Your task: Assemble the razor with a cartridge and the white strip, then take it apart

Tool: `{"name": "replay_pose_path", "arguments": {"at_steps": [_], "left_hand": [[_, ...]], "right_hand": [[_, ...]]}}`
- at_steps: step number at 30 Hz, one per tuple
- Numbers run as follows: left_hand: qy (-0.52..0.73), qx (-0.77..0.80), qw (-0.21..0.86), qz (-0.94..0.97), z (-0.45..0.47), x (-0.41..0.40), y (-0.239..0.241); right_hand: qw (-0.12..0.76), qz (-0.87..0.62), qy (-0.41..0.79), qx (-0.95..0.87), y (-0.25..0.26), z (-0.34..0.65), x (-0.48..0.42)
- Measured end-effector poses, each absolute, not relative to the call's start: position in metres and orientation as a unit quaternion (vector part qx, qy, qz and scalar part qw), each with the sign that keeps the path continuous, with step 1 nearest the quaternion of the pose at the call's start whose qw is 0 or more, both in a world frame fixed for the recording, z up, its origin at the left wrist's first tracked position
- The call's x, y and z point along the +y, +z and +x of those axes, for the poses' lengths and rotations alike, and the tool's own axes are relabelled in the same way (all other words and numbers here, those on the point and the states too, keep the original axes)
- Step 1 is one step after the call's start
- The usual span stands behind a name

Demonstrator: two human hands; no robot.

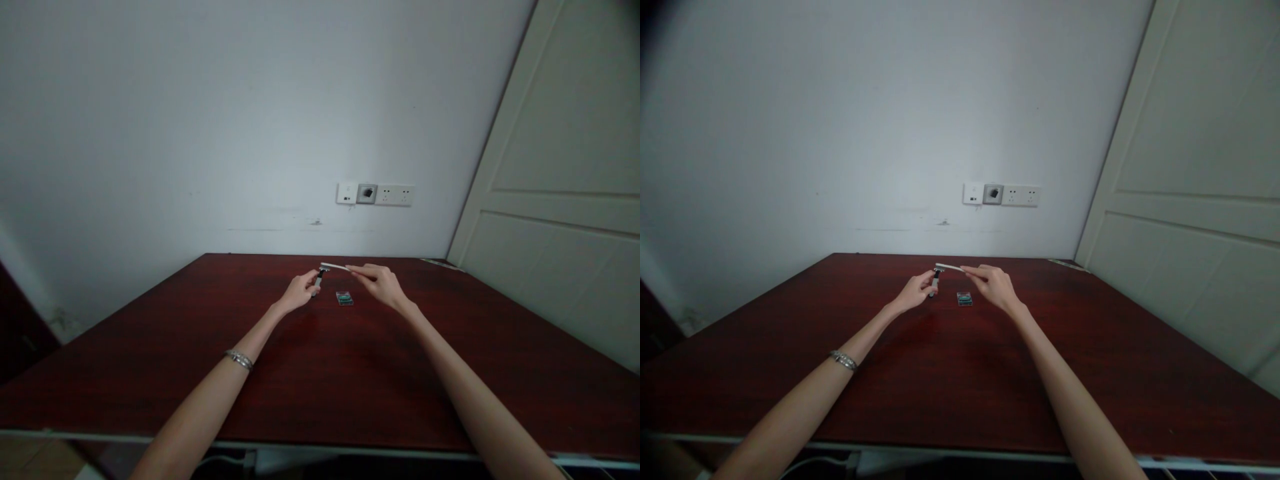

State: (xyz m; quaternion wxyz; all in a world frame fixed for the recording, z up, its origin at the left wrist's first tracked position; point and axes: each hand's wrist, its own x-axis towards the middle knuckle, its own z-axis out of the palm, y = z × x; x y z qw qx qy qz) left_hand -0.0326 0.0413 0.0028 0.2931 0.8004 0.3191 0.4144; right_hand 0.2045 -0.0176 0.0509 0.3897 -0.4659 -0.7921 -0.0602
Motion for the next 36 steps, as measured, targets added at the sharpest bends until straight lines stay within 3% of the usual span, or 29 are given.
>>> {"name": "replay_pose_path", "arguments": {"at_steps": [6,11,16,21,25,30,36], "left_hand": [[0.418,0.316,0.300,0.797,-0.0330,0.0411,0.0027],[0.421,0.316,0.301,0.795,-0.0323,0.0415,0.0031],[0.418,0.316,0.304,0.796,-0.0319,0.0412,0.0032],[0.422,0.313,0.294,0.798,-0.0324,0.0414,0.0023],[0.423,0.309,0.303,0.796,-0.0323,0.0411,0.0027],[0.416,0.309,0.304,0.799,-0.0329,0.0410,0.0021],[0.454,0.337,0.363,0.741,-0.0281,0.0402,0.0070]], "right_hand": [[0.417,-0.471,-0.053,-0.775,0.0514,0.2053,-0.0168],[0.372,-0.452,-0.050,-0.809,0.0513,0.2045,-0.0188],[0.404,-0.477,-0.075,-0.776,0.0493,0.2032,-0.0185],[0.367,-0.451,-0.072,-0.810,0.0484,0.2039,-0.0189],[0.414,-0.480,-0.101,-0.767,0.0471,0.2012,-0.0200],[0.391,-0.463,-0.072,-0.792,0.0487,0.2024,-0.0196],[0.433,-0.472,-0.070,-0.764,0.0492,0.2060,-0.0166]]}}
